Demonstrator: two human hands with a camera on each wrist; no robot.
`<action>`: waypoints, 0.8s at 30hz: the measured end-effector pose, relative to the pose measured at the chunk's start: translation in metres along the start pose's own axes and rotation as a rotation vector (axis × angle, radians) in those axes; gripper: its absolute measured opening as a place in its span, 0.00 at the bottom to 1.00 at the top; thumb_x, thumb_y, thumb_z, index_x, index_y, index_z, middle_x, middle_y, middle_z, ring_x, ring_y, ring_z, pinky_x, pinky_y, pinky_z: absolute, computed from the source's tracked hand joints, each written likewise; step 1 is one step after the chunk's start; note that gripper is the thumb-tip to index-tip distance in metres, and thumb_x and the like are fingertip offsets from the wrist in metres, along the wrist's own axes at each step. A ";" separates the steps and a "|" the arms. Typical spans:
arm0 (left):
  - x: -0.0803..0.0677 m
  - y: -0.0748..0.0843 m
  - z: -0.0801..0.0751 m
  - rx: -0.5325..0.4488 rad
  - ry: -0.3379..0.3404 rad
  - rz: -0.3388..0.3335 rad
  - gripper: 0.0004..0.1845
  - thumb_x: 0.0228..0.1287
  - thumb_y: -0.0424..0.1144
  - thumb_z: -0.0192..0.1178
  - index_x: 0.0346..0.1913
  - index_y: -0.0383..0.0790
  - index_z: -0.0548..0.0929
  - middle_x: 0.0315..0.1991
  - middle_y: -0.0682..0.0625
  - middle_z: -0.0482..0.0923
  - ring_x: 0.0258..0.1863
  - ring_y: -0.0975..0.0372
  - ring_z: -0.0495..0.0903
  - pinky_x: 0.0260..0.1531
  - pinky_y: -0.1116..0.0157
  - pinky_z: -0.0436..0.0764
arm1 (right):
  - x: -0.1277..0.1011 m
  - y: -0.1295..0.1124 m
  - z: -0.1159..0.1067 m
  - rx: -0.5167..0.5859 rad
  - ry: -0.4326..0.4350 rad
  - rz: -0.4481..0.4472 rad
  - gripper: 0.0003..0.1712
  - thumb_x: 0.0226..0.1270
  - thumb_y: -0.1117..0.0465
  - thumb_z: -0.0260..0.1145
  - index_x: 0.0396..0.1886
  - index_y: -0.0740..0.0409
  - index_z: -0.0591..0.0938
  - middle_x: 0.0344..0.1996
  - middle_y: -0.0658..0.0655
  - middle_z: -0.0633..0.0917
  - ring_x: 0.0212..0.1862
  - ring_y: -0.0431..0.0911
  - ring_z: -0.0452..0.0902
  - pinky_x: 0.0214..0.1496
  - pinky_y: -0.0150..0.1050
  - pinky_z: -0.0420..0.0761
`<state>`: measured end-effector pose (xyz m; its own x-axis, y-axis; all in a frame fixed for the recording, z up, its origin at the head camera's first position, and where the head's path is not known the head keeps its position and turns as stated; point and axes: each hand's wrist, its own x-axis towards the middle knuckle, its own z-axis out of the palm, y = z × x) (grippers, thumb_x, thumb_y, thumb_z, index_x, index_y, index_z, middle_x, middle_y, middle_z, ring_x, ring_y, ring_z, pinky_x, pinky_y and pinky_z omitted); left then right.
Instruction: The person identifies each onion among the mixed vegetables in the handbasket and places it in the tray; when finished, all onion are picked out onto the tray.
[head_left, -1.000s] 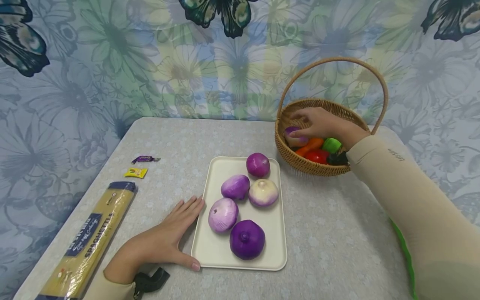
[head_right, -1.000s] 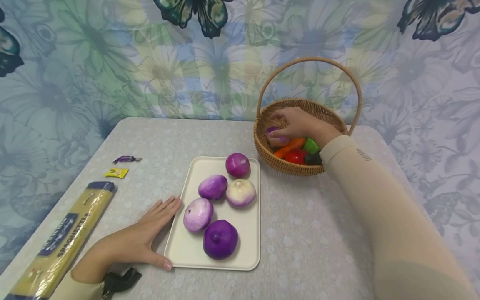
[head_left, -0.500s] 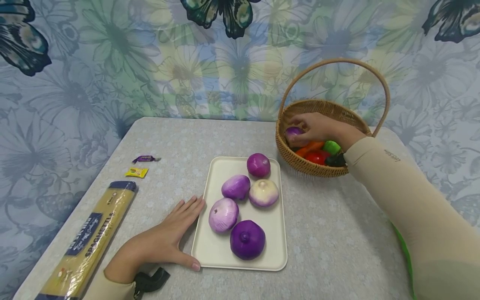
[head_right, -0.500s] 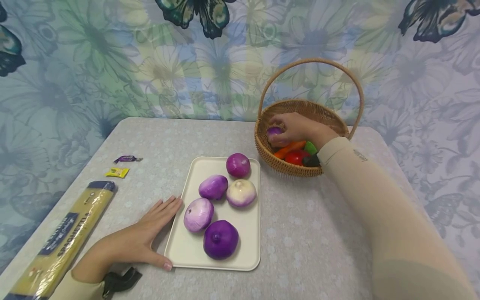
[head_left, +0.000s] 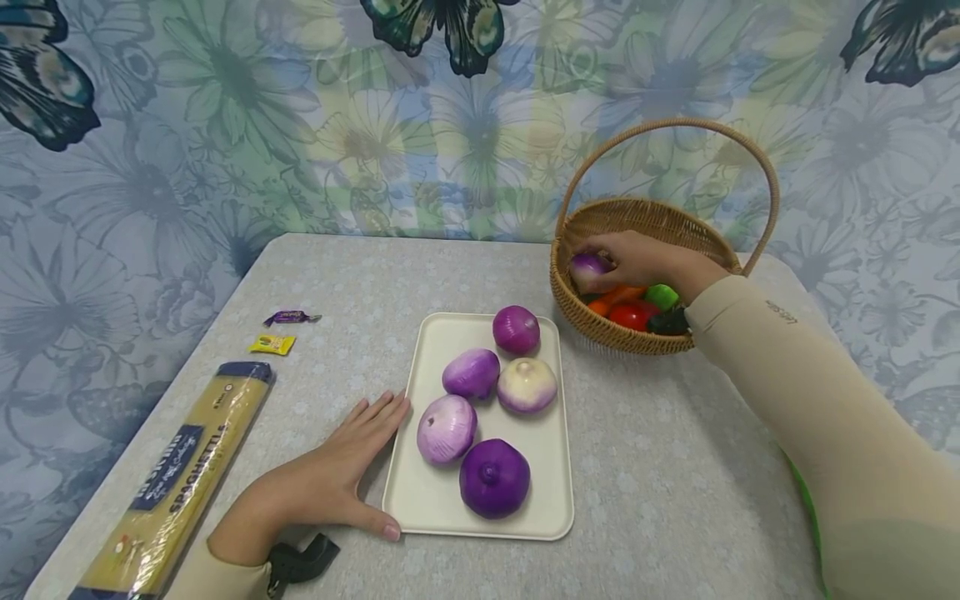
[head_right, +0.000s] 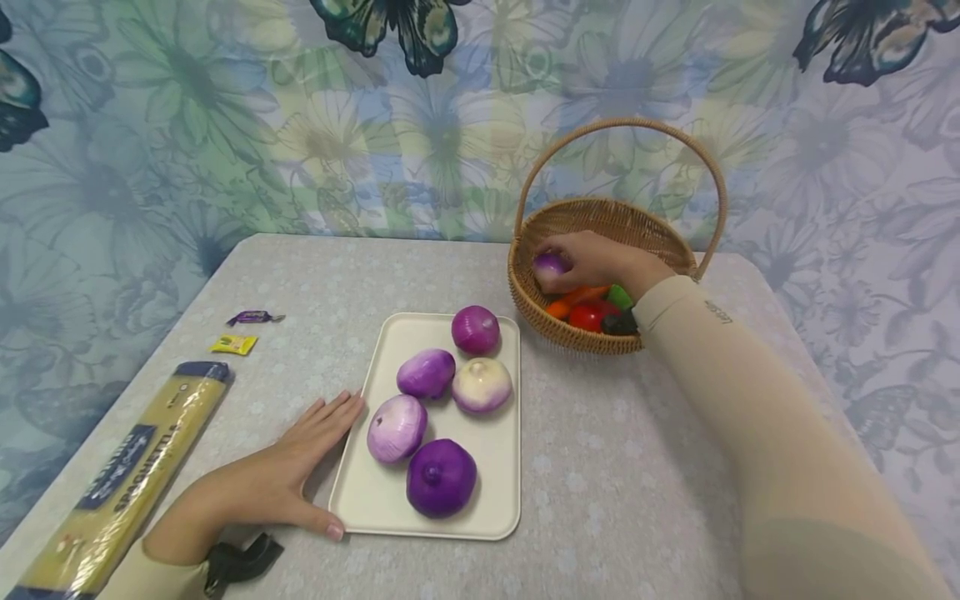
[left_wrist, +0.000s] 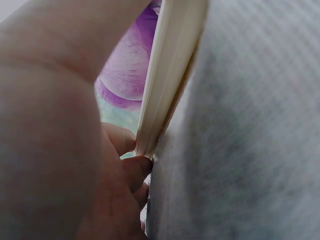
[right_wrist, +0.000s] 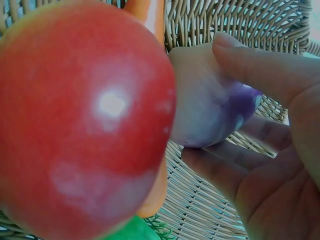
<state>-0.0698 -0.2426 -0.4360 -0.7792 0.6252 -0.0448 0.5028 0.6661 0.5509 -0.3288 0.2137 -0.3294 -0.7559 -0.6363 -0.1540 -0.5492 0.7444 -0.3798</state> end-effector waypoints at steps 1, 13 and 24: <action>0.000 0.000 0.000 0.001 0.000 -0.001 0.81 0.38 0.77 0.77 0.86 0.36 0.45 0.86 0.44 0.40 0.83 0.47 0.36 0.80 0.53 0.32 | 0.000 0.000 0.000 -0.003 0.005 -0.001 0.33 0.74 0.56 0.73 0.74 0.58 0.76 0.65 0.65 0.79 0.62 0.61 0.76 0.66 0.59 0.77; 0.000 0.000 0.000 0.000 0.002 0.014 0.80 0.40 0.77 0.76 0.85 0.35 0.44 0.85 0.42 0.40 0.83 0.45 0.37 0.80 0.50 0.32 | -0.004 0.000 -0.010 -0.009 0.069 -0.056 0.30 0.74 0.59 0.73 0.72 0.59 0.78 0.63 0.65 0.81 0.60 0.60 0.78 0.63 0.58 0.79; -0.001 0.000 0.000 -0.013 -0.001 -0.002 0.80 0.40 0.77 0.76 0.86 0.35 0.44 0.85 0.42 0.40 0.83 0.46 0.36 0.80 0.50 0.32 | -0.022 -0.010 -0.036 0.008 0.124 -0.095 0.31 0.77 0.57 0.70 0.74 0.60 0.74 0.66 0.64 0.78 0.60 0.60 0.78 0.64 0.60 0.78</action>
<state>-0.0691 -0.2429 -0.4359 -0.7798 0.6243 -0.0468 0.4963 0.6620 0.5616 -0.3198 0.2274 -0.2899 -0.7393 -0.6734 -0.0035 -0.6177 0.6801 -0.3949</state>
